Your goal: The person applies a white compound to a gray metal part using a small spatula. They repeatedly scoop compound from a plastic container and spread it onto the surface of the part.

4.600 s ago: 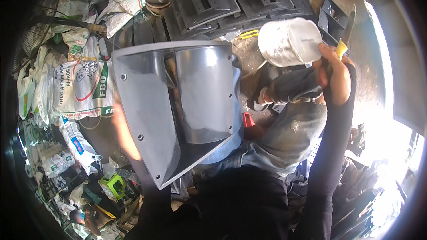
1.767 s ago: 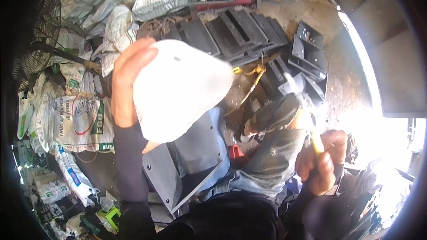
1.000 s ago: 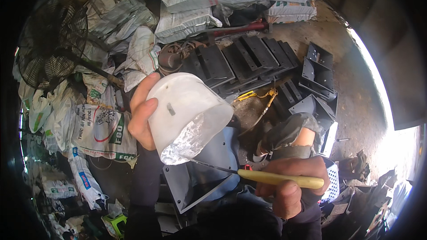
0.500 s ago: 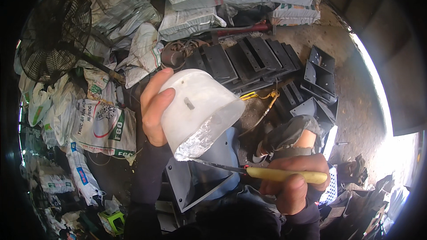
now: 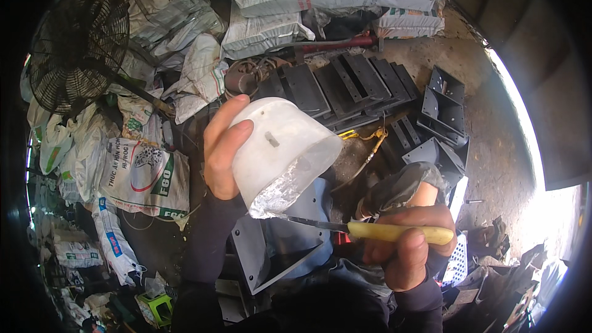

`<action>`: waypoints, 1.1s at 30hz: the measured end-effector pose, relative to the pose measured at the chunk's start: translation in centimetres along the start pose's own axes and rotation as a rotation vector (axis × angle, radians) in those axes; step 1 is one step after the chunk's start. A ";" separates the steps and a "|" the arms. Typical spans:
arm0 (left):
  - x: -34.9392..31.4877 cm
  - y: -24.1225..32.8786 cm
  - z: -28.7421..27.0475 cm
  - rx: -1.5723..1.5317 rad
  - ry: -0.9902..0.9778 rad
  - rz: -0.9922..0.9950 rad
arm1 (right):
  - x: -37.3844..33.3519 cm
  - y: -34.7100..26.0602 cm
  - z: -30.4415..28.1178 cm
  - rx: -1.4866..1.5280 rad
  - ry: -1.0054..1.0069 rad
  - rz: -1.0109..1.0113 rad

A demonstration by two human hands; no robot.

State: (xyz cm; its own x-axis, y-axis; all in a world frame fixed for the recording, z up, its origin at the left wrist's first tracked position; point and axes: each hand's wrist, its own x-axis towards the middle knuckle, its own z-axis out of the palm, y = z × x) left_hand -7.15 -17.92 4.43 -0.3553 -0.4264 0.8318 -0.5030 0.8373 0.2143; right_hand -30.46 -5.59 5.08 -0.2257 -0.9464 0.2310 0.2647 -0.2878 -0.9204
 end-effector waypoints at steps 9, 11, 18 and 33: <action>0.1 0.1 0.3 -0.038 -0.007 -0.014 | 0.4 1.2 0.6 -0.013 0.003 -0.157; 0.1 0.1 0.3 -0.025 -0.018 -0.019 | 0.4 1.1 0.6 -0.040 0.031 -0.153; 0.1 0.2 0.1 -0.037 -0.046 -0.035 | 0.5 1.1 0.7 -0.025 0.022 -0.170; 0.1 0.1 0.4 -0.060 -0.012 -0.039 | 0.9 1.4 0.4 0.057 0.087 -0.018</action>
State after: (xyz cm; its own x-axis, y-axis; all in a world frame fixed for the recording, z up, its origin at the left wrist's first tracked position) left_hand -7.54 -18.06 4.36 -0.3460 -0.4625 0.8163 -0.4690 0.8388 0.2765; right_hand -29.89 -6.90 4.12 -0.3109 -0.9253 0.2170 0.3121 -0.3150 -0.8963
